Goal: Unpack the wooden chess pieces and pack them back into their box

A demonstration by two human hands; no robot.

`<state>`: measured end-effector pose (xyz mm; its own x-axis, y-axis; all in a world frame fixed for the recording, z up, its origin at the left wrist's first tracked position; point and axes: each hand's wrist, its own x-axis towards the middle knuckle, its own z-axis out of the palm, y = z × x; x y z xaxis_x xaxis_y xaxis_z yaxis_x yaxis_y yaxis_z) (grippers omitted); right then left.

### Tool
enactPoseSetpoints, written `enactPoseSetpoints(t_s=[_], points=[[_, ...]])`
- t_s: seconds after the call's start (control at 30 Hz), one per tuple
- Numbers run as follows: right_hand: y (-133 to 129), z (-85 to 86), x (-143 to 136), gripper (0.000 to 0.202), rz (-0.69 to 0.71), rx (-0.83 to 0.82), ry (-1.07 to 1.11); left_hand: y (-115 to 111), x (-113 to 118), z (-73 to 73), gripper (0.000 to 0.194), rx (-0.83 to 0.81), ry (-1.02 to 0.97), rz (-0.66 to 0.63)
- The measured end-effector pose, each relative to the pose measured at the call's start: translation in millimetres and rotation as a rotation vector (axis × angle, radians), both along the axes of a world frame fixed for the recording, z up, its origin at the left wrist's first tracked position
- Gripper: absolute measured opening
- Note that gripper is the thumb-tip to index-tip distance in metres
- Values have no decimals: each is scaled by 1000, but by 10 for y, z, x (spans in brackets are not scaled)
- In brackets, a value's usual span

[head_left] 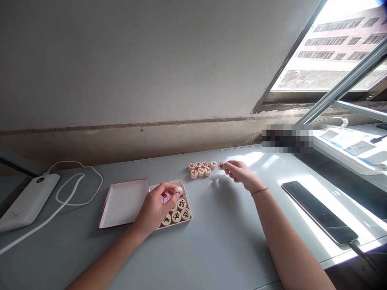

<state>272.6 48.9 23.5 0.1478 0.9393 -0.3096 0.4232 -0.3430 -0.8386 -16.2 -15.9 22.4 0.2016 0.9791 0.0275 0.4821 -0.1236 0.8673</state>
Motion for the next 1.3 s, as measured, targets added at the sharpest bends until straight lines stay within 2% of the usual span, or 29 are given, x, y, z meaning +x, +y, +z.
enactPoseSetpoints(t_s=[0.1, 0.23, 0.43, 0.57, 0.77, 0.93, 1.03, 1.1, 1.17, 1.23, 1.3], points=[[23, -100, 33, 25, 80, -90, -62, 0, -17, -19, 22, -1, 11, -13], [32, -208, -5, 32, 135, -96, -163, -9, -36, -21, 21, 0, 58, -21], [73, -291, 17, 25, 46, 51, -304, -1, -52, -35, 20, 27, 74, -36], [94, -318, -28, 37, 58, 67, -312, 4, -52, -47, 19, 36, 74, -37], [89, -318, -56, 44, 87, 55, -210, 6, -57, -54, 17, 43, 62, -52], [79, -294, -38, 30, 83, 38, -254, 11, -59, -52, 17, 26, 61, -75], [72, -254, -53, 30, 90, 16, -220, 19, -54, -58, 19, 47, 63, -77], [50, -200, -101, 27, 18, 103, -297, 22, -51, -71, 22, 78, 69, -71], [-6, -123, -209, 23, -17, 264, -341, 18, -49, -87, 24, 101, 71, -64], [-106, -36, -383, 21, 135, 383, -212, 7, -46, -99, 25, 101, 56, -46], [-236, 37, -598, 25, 451, 378, 3, -10, -39, -100, 25, 79, 16, -30]])
